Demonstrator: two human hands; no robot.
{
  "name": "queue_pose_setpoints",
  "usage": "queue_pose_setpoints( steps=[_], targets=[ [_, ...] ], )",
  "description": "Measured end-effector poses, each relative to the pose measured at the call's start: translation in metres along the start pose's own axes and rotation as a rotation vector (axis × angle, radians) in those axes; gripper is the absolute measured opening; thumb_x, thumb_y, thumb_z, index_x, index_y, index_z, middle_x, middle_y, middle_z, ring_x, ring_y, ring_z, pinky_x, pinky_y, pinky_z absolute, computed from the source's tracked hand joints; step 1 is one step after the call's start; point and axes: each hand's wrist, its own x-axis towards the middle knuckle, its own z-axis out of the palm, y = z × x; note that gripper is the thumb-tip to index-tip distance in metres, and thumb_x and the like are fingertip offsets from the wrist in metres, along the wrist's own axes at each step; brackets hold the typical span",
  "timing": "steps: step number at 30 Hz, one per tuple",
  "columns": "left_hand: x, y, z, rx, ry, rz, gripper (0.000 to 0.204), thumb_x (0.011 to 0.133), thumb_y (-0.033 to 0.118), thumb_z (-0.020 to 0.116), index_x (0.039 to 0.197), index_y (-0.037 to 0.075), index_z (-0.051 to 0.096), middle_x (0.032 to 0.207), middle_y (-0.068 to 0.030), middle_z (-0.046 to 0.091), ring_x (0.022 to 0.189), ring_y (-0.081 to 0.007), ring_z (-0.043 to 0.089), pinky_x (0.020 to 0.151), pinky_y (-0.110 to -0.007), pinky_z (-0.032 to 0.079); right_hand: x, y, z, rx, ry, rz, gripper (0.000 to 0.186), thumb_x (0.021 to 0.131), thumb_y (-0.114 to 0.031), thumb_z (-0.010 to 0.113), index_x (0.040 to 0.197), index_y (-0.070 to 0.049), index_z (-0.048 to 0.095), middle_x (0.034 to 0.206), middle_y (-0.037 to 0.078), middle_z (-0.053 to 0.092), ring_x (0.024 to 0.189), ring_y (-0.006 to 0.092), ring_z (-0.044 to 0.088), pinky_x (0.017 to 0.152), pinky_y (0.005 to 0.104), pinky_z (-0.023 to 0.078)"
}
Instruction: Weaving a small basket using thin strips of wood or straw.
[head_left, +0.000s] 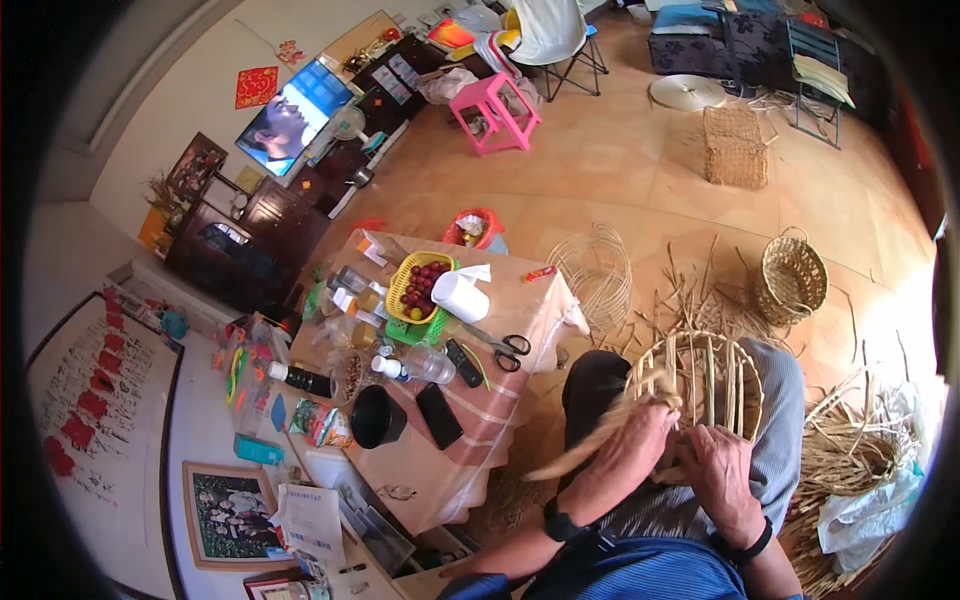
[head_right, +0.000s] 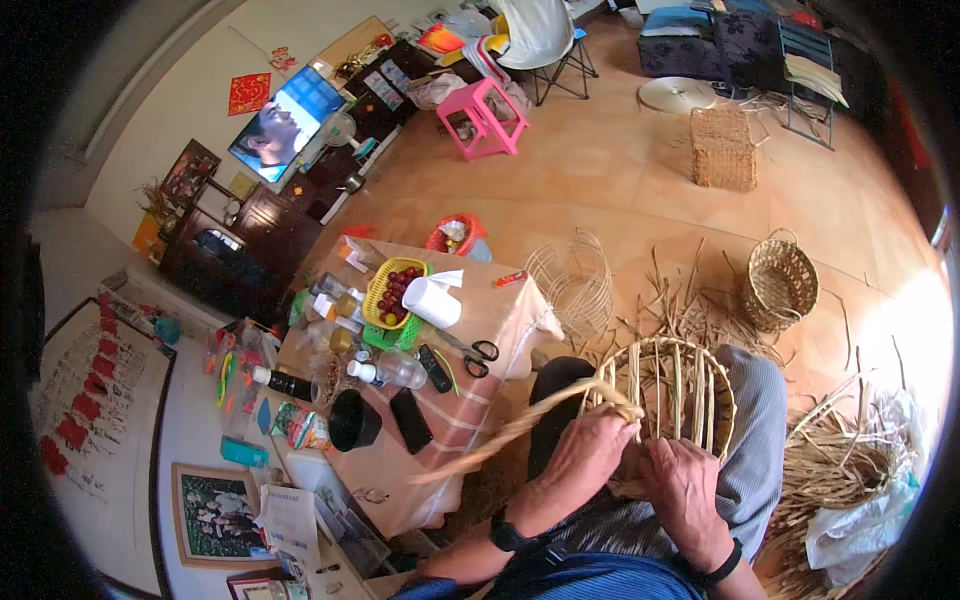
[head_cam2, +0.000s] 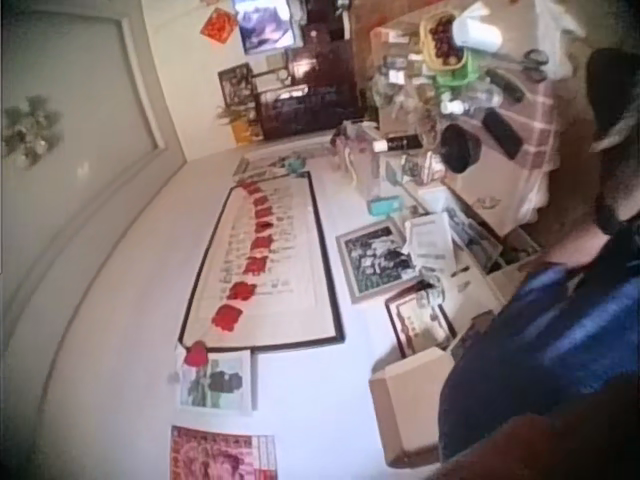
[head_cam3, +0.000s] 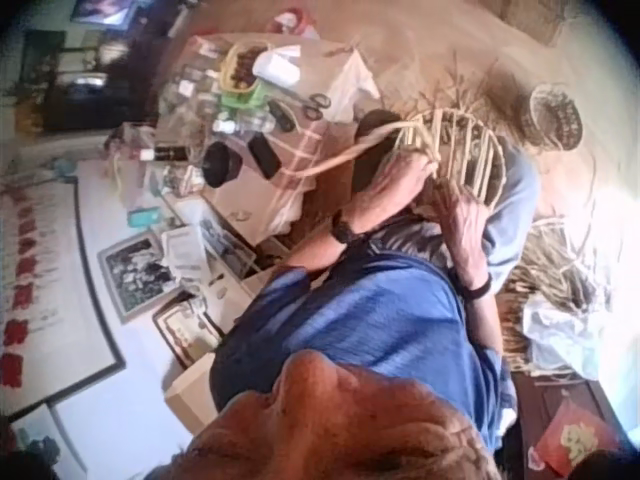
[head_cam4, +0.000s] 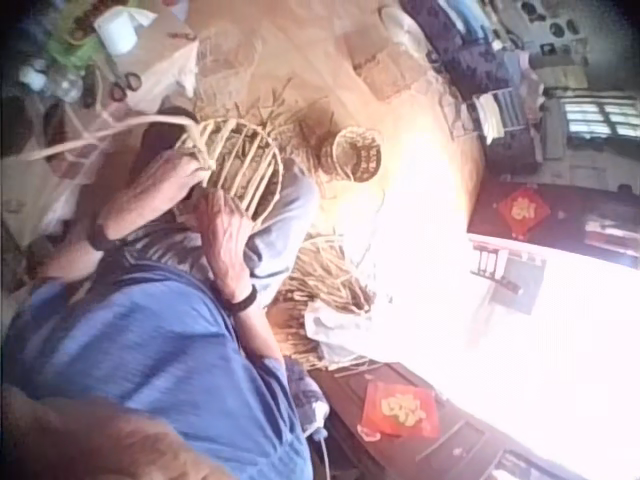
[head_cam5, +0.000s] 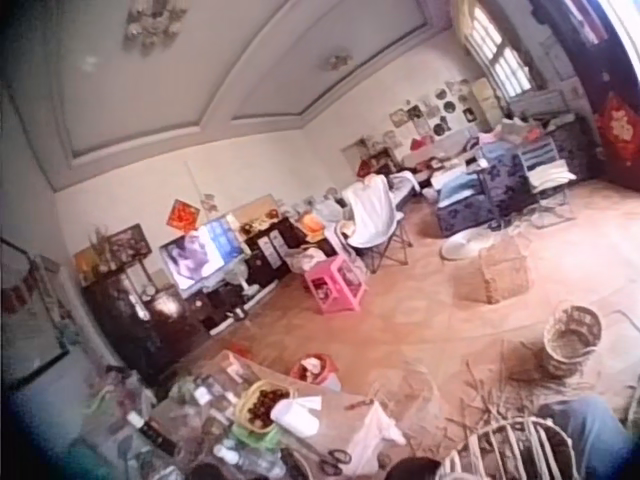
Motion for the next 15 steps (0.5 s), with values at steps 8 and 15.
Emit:
queue_pose_setpoints(
  steps=[8,15],
  targets=[
    [0.032,-0.01,0.028,0.393,-0.134,-0.071,0.017,0.096,0.019,0.071,0.098,0.003,0.074,0.079,-0.0219,0.072,0.078,-0.0412,0.075,0.071,-0.053,0.059,0.003,0.001,0.007,-0.103,-0.034,-0.09,0.017,0.082,-0.017,0.075,0.078,-0.007,0.062,0.075,0.011,0.058,0.071,0.0322,0.063,0.065,0.0467,0.05],
    [0.031,-0.024,0.034,0.214,0.063,-0.009,0.019,0.095,0.012,0.068,0.111,0.001,0.07,0.075,-0.0245,0.07,0.073,-0.045,0.072,0.068,-0.053,0.058,0.003,-0.001,-0.004,-0.064,-0.086,-0.139,0.01,0.078,-0.014,0.071,0.082,-0.007,0.066,0.078,0.011,0.059,0.072,0.0323,0.064,0.065,0.0456,0.051]
  ],
)
